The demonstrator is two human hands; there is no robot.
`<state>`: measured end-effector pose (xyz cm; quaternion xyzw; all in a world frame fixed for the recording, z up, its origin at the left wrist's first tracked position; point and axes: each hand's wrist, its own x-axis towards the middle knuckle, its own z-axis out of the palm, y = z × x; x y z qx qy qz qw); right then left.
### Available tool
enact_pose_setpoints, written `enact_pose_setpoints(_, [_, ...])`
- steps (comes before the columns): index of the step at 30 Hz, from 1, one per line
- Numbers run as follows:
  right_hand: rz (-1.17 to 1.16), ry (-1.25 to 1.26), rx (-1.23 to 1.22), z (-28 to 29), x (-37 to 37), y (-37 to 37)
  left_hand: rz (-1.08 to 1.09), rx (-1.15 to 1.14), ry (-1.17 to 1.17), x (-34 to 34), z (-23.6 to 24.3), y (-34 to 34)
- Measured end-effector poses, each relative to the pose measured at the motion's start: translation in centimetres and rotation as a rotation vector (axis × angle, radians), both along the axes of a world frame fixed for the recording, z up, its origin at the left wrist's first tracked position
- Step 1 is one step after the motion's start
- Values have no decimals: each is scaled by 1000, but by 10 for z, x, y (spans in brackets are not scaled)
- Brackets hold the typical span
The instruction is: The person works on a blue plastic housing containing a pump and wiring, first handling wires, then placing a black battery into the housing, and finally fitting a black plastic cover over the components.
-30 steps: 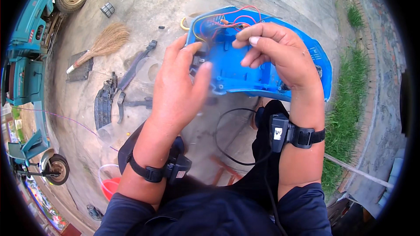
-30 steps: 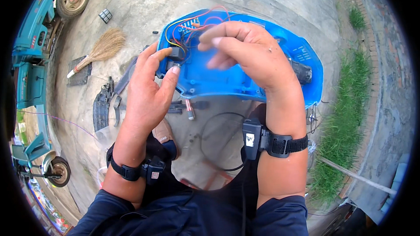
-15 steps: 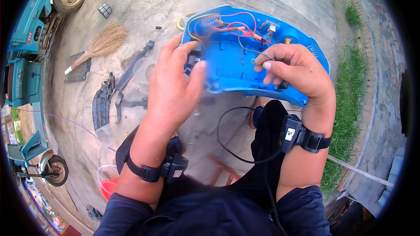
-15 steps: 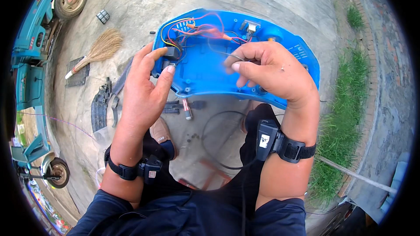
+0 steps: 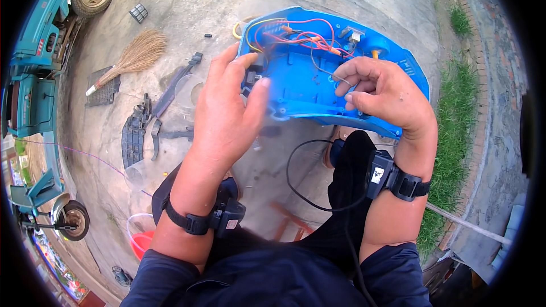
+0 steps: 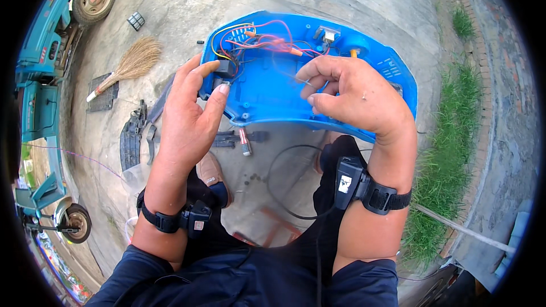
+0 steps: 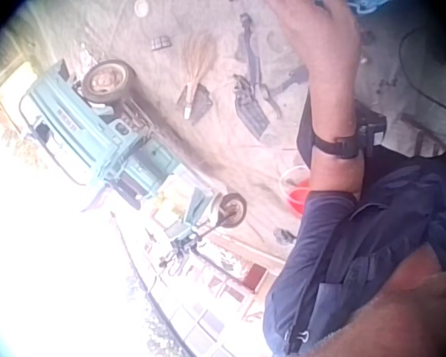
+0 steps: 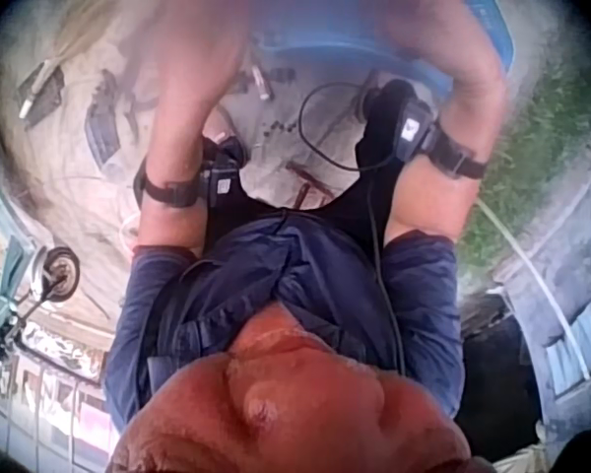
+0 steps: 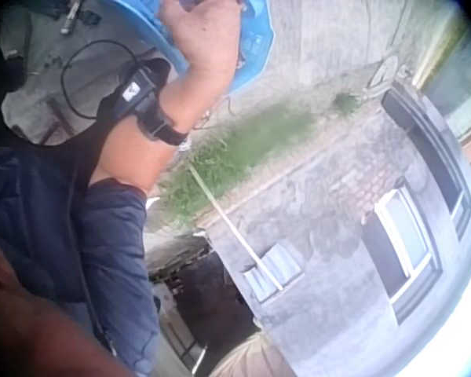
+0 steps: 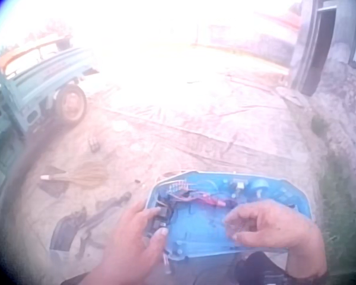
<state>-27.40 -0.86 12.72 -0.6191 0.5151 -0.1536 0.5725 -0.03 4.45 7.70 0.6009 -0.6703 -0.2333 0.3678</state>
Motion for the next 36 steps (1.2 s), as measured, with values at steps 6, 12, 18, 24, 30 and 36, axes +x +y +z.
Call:
enact_pose_setpoints(6, [-23,11,-6,3,1,1,0,2,-7,1,-1,0])
enact_pose_setpoints(12, [-50,28,-4,9,-5,2,-8,-4,8,0,1,-1])
enact_pose_setpoints(18, [-183,-32,-140,-4,-17,-3,-8,-14,-3,1,1,-1])
enact_pose_setpoints(24, [-412,-27,-268,-8,-32,-9,-7,-12,0,2,-1,-1])
enact_pose_setpoints(30, [-407,123,-343,-15,-22,-8,-1,-26,-13,2,-2,-2])
enact_pose_setpoints(36, [-207,473,-680,-27,-4,-11,-2,-23,-13,1,0,-2])
